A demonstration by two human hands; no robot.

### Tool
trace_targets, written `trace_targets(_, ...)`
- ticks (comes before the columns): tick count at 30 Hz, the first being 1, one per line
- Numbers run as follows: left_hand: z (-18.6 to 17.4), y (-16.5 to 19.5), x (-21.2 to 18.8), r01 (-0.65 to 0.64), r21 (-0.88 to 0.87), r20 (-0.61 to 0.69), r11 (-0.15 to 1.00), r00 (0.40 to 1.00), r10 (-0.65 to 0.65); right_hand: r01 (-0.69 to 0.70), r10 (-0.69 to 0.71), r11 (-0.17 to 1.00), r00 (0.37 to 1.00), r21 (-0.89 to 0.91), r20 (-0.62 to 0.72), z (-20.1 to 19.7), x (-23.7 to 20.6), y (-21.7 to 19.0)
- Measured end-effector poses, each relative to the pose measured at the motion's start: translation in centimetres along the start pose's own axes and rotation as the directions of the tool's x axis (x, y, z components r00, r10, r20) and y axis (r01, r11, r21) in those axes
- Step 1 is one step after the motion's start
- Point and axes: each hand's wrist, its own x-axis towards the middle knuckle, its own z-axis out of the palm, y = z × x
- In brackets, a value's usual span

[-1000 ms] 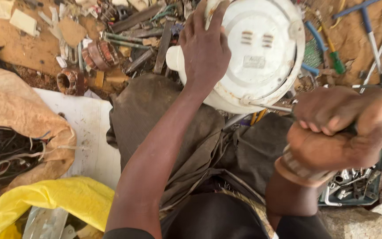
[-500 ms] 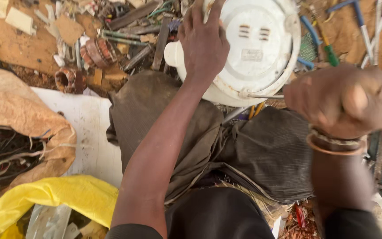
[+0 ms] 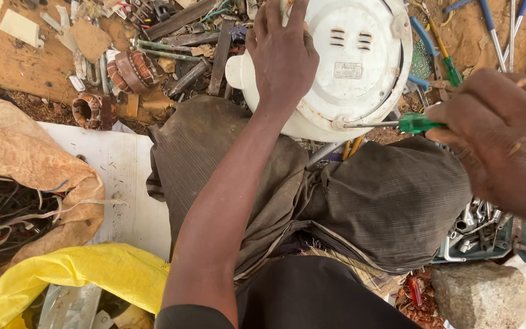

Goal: The person sits on the ground and uses a screwdriver to remove screws from the lid of a white cylindrical appliance. They then use pliers to cut wires inside the unit and continue to unscrew internal components.

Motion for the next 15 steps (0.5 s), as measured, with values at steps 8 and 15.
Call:
trace_targets(8, -0.1, 0.0, 0.0, -0.002, -0.014, 0.001, 1.0, 1.0, 0.002, -0.336, 0.442, 0.893, 0.781, -0.3, 0.441, 3.3, -2.8, 2.4)
trace_targets(15, -1.9, 0.7, 0.9, 0.013, -0.051, 0.07, 0.999, 0.998, -0.009, 0.065, -0.026, 0.991, 0.953, -0.118, 0.303, 1.2, -1.5, 1.8)
